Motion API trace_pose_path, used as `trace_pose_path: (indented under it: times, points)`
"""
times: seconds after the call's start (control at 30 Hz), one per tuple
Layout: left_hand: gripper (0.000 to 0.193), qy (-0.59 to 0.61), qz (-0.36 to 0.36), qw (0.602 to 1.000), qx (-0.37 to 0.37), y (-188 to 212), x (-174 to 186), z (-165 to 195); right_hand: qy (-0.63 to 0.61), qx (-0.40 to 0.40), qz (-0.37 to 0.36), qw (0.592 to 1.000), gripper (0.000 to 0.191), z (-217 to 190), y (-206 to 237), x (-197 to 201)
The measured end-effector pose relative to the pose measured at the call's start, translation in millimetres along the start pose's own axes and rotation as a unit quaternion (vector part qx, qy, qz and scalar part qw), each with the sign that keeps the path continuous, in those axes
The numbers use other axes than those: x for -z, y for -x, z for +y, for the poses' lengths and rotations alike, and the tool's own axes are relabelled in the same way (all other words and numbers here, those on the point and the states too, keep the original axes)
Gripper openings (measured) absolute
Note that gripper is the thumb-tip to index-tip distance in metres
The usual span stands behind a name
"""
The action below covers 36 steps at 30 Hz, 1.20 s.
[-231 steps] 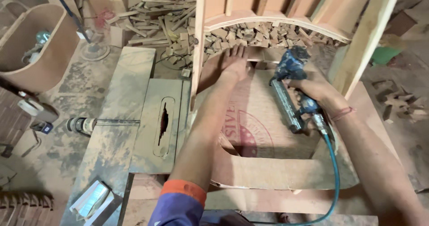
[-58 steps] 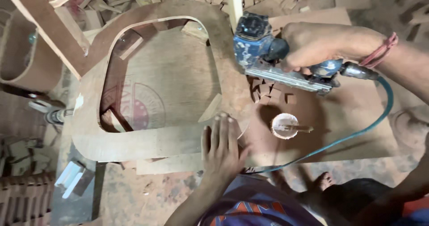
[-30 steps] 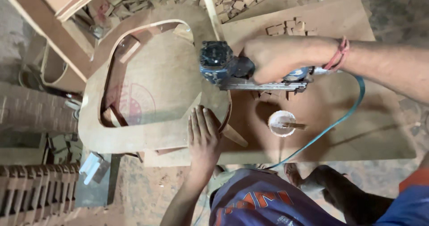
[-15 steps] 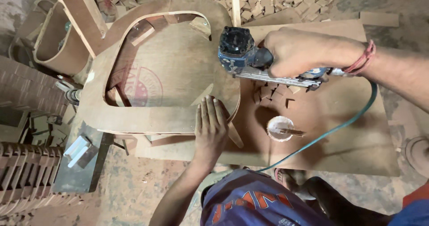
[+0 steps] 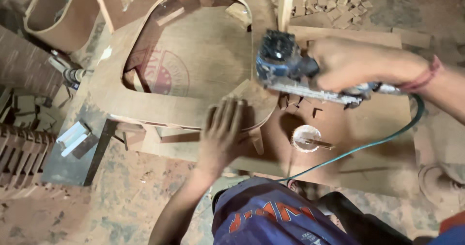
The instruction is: The person positions a curved plywood chair frame on the workbench and uses a pneumatic nail gun to fasten wooden blocks and rails to it, working around the frame. They also tap pieces into place with a hammer and reposition the chair to reach different sides.
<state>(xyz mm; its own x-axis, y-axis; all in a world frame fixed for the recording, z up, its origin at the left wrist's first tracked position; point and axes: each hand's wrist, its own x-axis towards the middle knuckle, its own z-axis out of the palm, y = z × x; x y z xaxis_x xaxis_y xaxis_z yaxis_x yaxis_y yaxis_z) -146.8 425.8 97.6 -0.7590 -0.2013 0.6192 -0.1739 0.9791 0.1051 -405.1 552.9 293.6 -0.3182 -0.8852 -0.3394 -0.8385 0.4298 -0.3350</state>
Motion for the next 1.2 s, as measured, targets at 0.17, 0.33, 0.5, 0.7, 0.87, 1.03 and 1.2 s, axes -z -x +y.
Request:
trace_pose_path:
  times: [0.17, 0.33, 0.5, 0.7, 0.87, 1.03, 1.2]
  points:
    - [0.088, -0.042, 0.036, 0.998, 0.002, 19.4, 8.5, -39.3, -0.021, 0.008, -0.064, 0.998, 0.019, -26.7, 5.5, -11.4]
    - [0.075, -0.041, 0.019, 0.999, 0.006, 28.5, 1.7, -46.5, 0.012, -0.008, -0.1, 0.995, 0.016, -26.1, 0.6, -24.1]
    - [0.048, -0.106, 0.027, 0.994, -0.009, 30.3, -0.2, -50.0, 0.012, -0.055, -0.077, 0.995, 0.014, -10.1, 2.2, -32.6]
    - [0.04, -0.125, 0.062, 0.99, 0.002, 32.6, -8.1, -48.5, -0.051, -0.046, -0.039, 0.997, 0.015, -16.5, 14.2, -36.3]
    - [0.033, -0.113, 0.1, 0.988, 0.01, 35.9, -15.4, -49.0, -0.036, -0.025, -0.027, 0.999, 0.019, -25.0, 13.3, -36.8]
    - [0.035, -0.131, 0.107, 0.986, 0.001, 43.6, -24.4, -54.2, -0.025, -0.034, -0.028, 0.999, 0.015, -13.8, 12.9, -37.0]
    - [0.044, -0.078, 0.112, 0.991, -0.014, 54.6, -34.7, -63.7, -0.023, -0.075, -0.064, 0.995, 0.013, -13.4, 12.9, -46.8]
